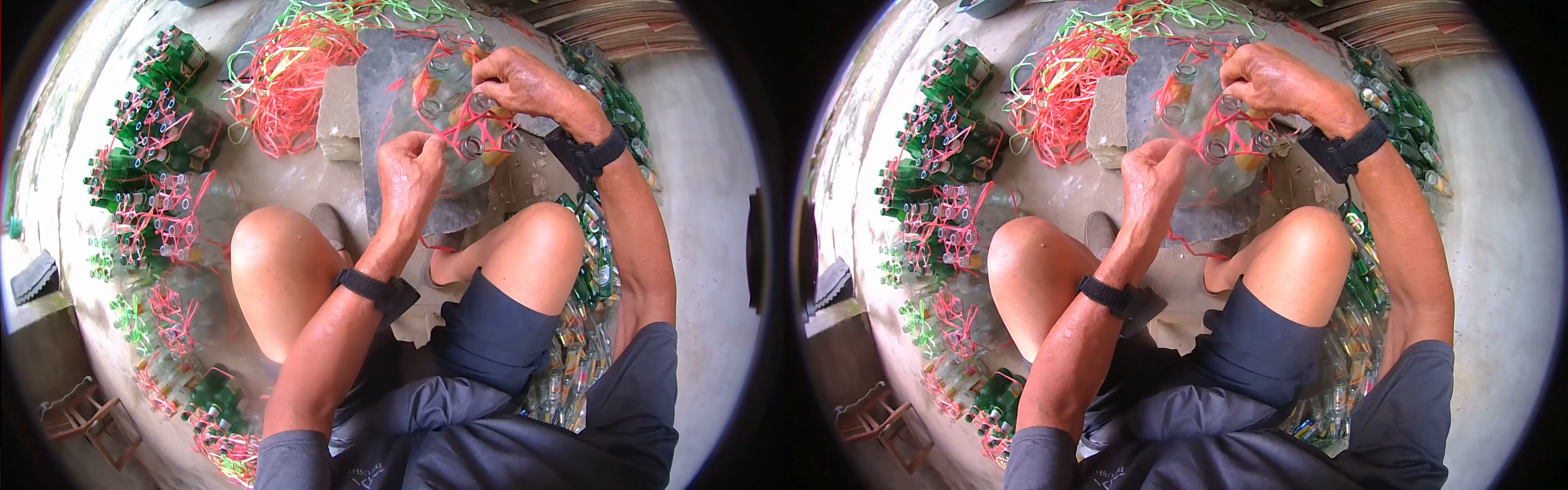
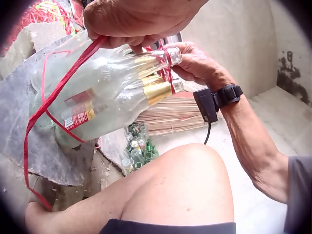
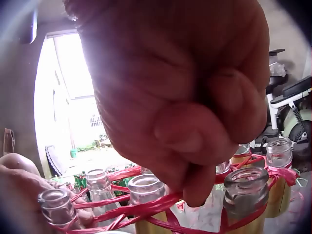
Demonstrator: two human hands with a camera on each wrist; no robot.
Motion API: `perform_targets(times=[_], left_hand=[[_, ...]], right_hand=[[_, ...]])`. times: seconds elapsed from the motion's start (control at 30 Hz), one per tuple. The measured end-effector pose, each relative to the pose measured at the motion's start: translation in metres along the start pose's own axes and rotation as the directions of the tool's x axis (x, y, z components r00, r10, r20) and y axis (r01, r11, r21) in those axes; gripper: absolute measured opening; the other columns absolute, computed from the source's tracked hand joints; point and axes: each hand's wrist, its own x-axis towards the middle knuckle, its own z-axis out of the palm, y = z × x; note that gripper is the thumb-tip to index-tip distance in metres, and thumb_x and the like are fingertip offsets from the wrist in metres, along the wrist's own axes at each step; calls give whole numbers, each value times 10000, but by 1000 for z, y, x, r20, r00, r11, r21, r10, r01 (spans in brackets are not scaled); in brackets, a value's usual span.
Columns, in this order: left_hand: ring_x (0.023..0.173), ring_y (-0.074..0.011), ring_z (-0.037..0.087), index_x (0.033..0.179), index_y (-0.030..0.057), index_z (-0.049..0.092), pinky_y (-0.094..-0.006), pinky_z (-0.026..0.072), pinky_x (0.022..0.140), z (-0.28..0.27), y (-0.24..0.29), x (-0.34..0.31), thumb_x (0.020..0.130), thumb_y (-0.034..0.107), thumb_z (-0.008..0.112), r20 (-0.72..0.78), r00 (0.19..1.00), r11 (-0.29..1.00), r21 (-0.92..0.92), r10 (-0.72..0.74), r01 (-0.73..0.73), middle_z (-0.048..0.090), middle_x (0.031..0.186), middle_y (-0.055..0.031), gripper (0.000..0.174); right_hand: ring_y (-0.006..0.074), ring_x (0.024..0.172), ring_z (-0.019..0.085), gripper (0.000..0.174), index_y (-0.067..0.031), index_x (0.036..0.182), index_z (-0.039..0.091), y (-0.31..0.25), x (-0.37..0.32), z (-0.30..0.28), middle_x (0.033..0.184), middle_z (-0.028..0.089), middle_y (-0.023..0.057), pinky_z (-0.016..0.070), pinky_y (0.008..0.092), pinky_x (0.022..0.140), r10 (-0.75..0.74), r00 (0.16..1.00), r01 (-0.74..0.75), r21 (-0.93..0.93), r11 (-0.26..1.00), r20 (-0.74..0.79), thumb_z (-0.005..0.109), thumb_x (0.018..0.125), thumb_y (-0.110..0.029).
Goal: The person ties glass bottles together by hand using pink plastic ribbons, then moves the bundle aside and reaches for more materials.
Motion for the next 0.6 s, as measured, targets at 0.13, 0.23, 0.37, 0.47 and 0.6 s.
perform_targets(times=[0.13, 0.23, 0.37, 0.47, 0.6], left_hand=[[639, -42, 483, 948, -63, 783, -252, 369, 552, 0, 1, -1, 921, 168, 700, -8, 999, 997, -62, -51, 50, 624, 732, 42, 246], [614, -89, 535, 861, -84, 753, -322, 444, 549, -5, 4, -2, 905, 171, 687, -17, 999, 999, -30, -37, 37, 627, 654, -10, 267], [603, -89, 517, 831, -83, 753, -320, 430, 540, -14, 15, -6, 887, 160, 689, -5, 998, 997, -33, -63, 63, 599, 641, 6, 257], [594, -48, 403, 900, -30, 806, -263, 294, 535, -20, 20, -7, 870, 172, 708, 0, 995, 995, -24, -97, 97, 547, 670, 72, 227], [599, -56, 408, 889, -28, 805, -272, 298, 545, -29, 22, -5, 848, 173, 723, -41, 995, 995, -23, -96, 95, 549, 675, 66, 221]], right_hand=[[156, 525, 506, 172, 13, 899, 671, -7, 6, -11, 612, 510, 90, 433, 368, 516, -58, 997, 61, -50, 997, 58, 677, 948, -151], [126, 509, 544, 182, 12, 907, 701, -11, 5, -13, 604, 561, 45, 440, 324, 482, 163, 971, -168, 17, 986, 174, 665, 957, -159], [102, 454, 528, 219, 8, 899, 715, 17, 4, 1, 584, 569, 2, 406, 299, 413, 156, 965, -208, 255, 944, 211, 646, 977, -184], [92, 421, 490, 229, -10, 881, 714, 11, 4, -5, 575, 571, 2, 368, 295, 379, 211, 942, -279, 261, 924, 261, 637, 984, -199], [72, 404, 457, 211, -47, 861, 715, -7, -1, -17, 579, 588, 9, 338, 276, 366, 305, 894, -392, 244, 887, 329, 625, 976, -199]])
